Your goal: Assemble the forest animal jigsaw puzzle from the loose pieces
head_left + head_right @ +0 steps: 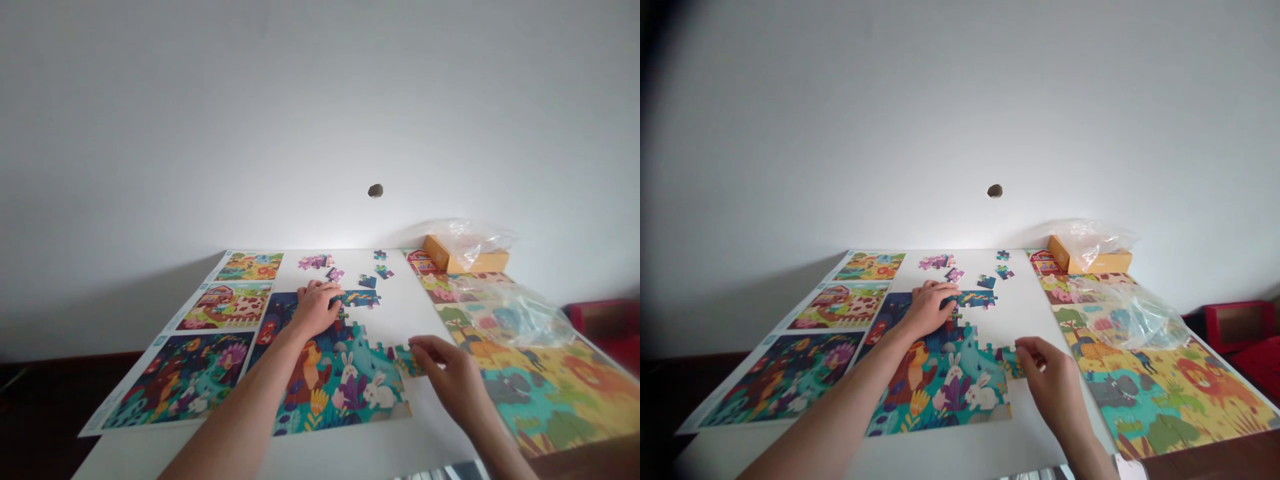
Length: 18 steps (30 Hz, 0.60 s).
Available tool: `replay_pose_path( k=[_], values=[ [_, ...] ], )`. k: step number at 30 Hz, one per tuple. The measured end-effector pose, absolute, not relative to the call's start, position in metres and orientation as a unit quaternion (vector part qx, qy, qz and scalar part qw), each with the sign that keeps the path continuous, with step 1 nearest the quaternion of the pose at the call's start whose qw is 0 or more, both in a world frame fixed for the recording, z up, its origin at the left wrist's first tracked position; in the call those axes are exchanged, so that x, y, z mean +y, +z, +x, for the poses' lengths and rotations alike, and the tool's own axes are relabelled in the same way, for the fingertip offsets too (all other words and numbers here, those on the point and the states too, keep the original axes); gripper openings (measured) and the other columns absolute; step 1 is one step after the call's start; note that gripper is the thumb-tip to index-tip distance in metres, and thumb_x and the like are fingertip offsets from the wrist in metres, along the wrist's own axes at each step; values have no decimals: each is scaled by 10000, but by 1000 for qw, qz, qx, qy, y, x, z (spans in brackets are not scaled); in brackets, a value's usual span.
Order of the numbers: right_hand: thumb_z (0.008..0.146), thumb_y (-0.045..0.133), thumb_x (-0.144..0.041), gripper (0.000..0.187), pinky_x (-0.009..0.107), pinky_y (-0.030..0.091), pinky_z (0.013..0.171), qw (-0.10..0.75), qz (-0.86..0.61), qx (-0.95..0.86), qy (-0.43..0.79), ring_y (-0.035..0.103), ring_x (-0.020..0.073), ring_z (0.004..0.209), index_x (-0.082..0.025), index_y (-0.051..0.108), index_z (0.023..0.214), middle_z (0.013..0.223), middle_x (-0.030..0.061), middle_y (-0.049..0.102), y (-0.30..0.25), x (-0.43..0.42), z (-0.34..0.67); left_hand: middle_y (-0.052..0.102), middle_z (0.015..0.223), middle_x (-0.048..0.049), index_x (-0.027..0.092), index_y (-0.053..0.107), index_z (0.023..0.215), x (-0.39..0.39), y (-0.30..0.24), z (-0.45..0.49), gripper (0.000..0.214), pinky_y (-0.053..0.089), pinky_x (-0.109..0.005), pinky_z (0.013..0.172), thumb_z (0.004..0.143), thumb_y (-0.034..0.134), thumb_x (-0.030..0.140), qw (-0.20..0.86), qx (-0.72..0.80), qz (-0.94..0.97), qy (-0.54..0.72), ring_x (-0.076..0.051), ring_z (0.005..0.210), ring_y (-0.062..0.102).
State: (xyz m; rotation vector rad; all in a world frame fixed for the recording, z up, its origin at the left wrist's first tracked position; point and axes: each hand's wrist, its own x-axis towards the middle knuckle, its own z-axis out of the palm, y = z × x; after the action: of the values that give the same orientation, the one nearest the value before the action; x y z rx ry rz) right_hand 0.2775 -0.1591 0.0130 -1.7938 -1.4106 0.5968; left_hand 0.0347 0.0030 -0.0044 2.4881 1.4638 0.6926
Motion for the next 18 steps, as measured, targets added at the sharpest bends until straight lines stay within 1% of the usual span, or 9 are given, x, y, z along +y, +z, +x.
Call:
replay_pose_path(
  k=[3,5,9,13,18],
  values=[
    [866,551,-470,321,317,505,771,381,-693,-562,243,655,233,866,-215,711,976,951,71,711,-10,-186,288,662,1223,43,341,712,1046,4,-5,35,261,357,-413,877,869,532,276,83,490,835,237,-257,1098,518],
    [883,536,-466,323,303,500,758,377,-676,-581,253,644,223,871,-210,704,987,961,75,693,-15,-193,290,664,1219,42,343,712,1049,5,-6,36,268,362,-411,874,869,527,268,82,488,835,239,-257,1099,520],
    [889,529,-455,307,290,489,702,346,-672,-607,243,623,203,799,-211,692,980,904,66,669,-8,-190,286,667,1214,50,359,712,1052,6,-6,36,280,366,-421,876,863,528,265,81,493,832,240,-259,1086,524],
    [856,576,-438,273,298,484,712,317,-676,-632,205,609,208,803,-218,681,978,896,62,656,-3,-188,282,667,1215,37,340,721,1044,6,-5,36,278,370,-422,888,860,525,269,89,494,832,238,-256,1090,519],
    [836,598,-432,235,323,481,691,306,-680,-641,180,585,219,780,-222,656,925,868,63,624,-2,-190,280,665,1212,28,341,720,1052,5,-4,36,285,374,-427,908,864,520,269,97,495,829,239,-255,1101,517]
  ],
)
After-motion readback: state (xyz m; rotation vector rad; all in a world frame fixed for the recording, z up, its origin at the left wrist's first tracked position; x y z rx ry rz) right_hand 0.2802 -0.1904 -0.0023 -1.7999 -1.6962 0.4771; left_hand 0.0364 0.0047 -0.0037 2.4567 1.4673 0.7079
